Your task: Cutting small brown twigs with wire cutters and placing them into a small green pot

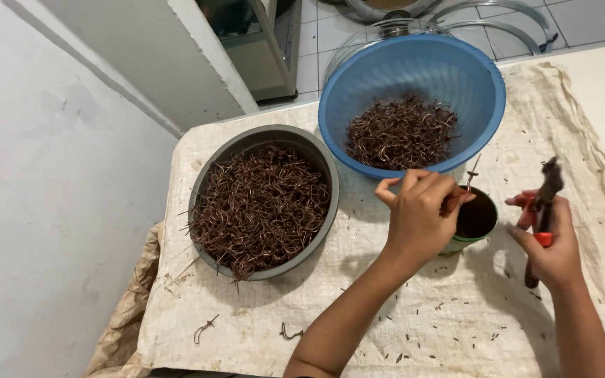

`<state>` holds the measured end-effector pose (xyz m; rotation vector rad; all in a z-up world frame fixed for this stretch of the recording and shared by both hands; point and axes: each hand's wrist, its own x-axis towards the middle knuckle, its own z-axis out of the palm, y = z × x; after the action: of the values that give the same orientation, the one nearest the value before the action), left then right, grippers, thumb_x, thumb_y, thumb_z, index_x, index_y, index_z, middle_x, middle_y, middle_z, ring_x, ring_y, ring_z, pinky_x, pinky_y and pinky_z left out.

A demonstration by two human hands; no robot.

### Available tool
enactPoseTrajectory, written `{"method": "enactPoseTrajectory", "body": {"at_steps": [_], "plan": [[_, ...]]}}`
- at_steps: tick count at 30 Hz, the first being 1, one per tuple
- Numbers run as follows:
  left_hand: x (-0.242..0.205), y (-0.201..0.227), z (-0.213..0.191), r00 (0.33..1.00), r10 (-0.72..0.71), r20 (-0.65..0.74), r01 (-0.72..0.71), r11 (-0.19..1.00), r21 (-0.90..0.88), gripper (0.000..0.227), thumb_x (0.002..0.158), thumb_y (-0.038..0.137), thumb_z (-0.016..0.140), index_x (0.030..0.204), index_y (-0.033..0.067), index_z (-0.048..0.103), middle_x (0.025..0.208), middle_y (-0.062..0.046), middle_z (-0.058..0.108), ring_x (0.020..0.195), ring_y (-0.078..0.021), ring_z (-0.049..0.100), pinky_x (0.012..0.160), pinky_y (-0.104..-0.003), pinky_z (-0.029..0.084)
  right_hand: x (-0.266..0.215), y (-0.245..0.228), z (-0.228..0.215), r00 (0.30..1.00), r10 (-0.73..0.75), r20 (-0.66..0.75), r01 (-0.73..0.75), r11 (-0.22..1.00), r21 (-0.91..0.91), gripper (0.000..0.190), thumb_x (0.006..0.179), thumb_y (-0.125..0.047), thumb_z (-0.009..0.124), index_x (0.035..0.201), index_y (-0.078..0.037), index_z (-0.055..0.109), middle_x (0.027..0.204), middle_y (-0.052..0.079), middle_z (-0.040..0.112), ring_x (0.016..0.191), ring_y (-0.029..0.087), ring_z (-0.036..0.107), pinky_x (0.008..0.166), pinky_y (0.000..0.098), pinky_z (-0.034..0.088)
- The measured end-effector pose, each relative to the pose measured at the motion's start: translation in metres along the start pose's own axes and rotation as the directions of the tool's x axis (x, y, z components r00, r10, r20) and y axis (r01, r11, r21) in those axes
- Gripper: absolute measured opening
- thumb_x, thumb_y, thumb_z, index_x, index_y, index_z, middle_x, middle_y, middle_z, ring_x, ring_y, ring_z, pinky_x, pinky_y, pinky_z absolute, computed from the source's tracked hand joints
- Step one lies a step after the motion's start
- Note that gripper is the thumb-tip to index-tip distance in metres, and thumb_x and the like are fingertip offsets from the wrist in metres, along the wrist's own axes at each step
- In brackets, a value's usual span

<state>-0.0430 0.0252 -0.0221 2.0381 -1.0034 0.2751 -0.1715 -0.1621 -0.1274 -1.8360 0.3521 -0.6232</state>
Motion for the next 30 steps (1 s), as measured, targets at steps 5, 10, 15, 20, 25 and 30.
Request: {"method": "enactPoseTrajectory", "body": {"at_steps": [5, 10, 15, 20, 25, 30], "plan": [[-0.001, -0.001, 0.0, 1.0, -0.012, -0.023, 0.012, 0.999, -0.034, 0.029, 0.092, 0.024, 0.072, 0.073, 0.0175, 0.051, 0.081, 0.007, 0.063, 0.1, -0.0217, 0.058, 0.096, -0.047, 0.022, -0.004, -0.002, -0.005, 0.997, 0.033, -0.065, -0.029, 0.998, 0.06, 0.048, 0.087, 0.0, 0.055, 0.134, 0.0, 0.047, 0.139, 0.018, 0.054, 0.138, 0.033, 0.052, 0.12, 0.0512, 0.041], [-0.002, -0.004, 0.0, 0.999, 0.0, -0.046, -0.001, 1.0, -0.022, 0.03, 0.09, 0.022, 0.076, 0.073, 0.0185, 0.052, 0.083, 0.009, 0.064, 0.101, -0.0213, 0.058, 0.098, -0.048, 0.022, -0.005, -0.046, -0.01, 0.945, 0.3, -0.128, -0.307, 0.951, -0.039, 0.047, 0.096, -0.006, 0.053, 0.142, 0.002, 0.05, 0.151, 0.015, 0.053, 0.129, 0.028, 0.049, 0.112, 0.0434, 0.035], [-0.002, -0.006, -0.001, 0.997, 0.008, -0.072, -0.008, 1.0, -0.003, 0.028, 0.09, 0.026, 0.076, 0.074, 0.0192, 0.054, 0.085, 0.01, 0.064, 0.102, -0.021, 0.059, 0.096, -0.048, 0.022, -0.002, -0.032, -0.025, 0.913, 0.402, -0.07, -0.397, 0.915, 0.078, 0.038, 0.103, -0.015, 0.052, 0.14, -0.006, 0.045, 0.139, 0.017, 0.058, 0.136, 0.028, 0.053, 0.118, 0.0463, 0.039], [-0.002, -0.007, -0.003, 0.996, -0.025, -0.089, 0.023, 1.0, -0.017, 0.024, 0.091, 0.026, 0.075, 0.077, 0.0189, 0.058, 0.086, 0.011, 0.066, 0.103, -0.0202, 0.059, 0.098, -0.048, 0.022, 0.005, -0.059, -0.021, 0.872, 0.478, -0.104, -0.478, 0.878, 0.026, 0.06, 0.092, 0.016, 0.053, 0.147, 0.001, 0.037, 0.151, 0.024, 0.046, 0.132, 0.043, 0.053, 0.116, 0.0563, 0.041], [-0.002, -0.009, -0.004, 0.995, -0.047, -0.085, 0.045, 0.999, -0.021, 0.024, 0.09, 0.026, 0.075, 0.076, 0.0198, 0.057, 0.086, 0.011, 0.066, 0.103, -0.0191, 0.058, 0.1, -0.049, 0.021, 0.008, -0.05, -0.015, 0.857, 0.503, -0.11, -0.505, 0.863, 0.017, 0.063, 0.092, -0.001, 0.061, 0.152, 0.001, 0.04, 0.141, 0.021, 0.058, 0.131, 0.035, 0.055, 0.113, 0.053, 0.04], [-0.003, -0.008, -0.002, 0.995, -0.033, -0.094, 0.032, 0.999, -0.009, 0.026, 0.091, 0.027, 0.074, 0.075, 0.0201, 0.055, 0.085, 0.012, 0.065, 0.103, -0.0194, 0.058, 0.1, -0.048, 0.021, 0.009, -0.002, -0.027, 0.89, 0.456, -0.018, -0.454, 0.889, 0.062, 0.045, 0.092, -0.006, 0.061, 0.135, 0.004, 0.054, 0.127, 0.016, 0.06, 0.124, 0.031, 0.058, 0.112, 0.0456, 0.043]]}}
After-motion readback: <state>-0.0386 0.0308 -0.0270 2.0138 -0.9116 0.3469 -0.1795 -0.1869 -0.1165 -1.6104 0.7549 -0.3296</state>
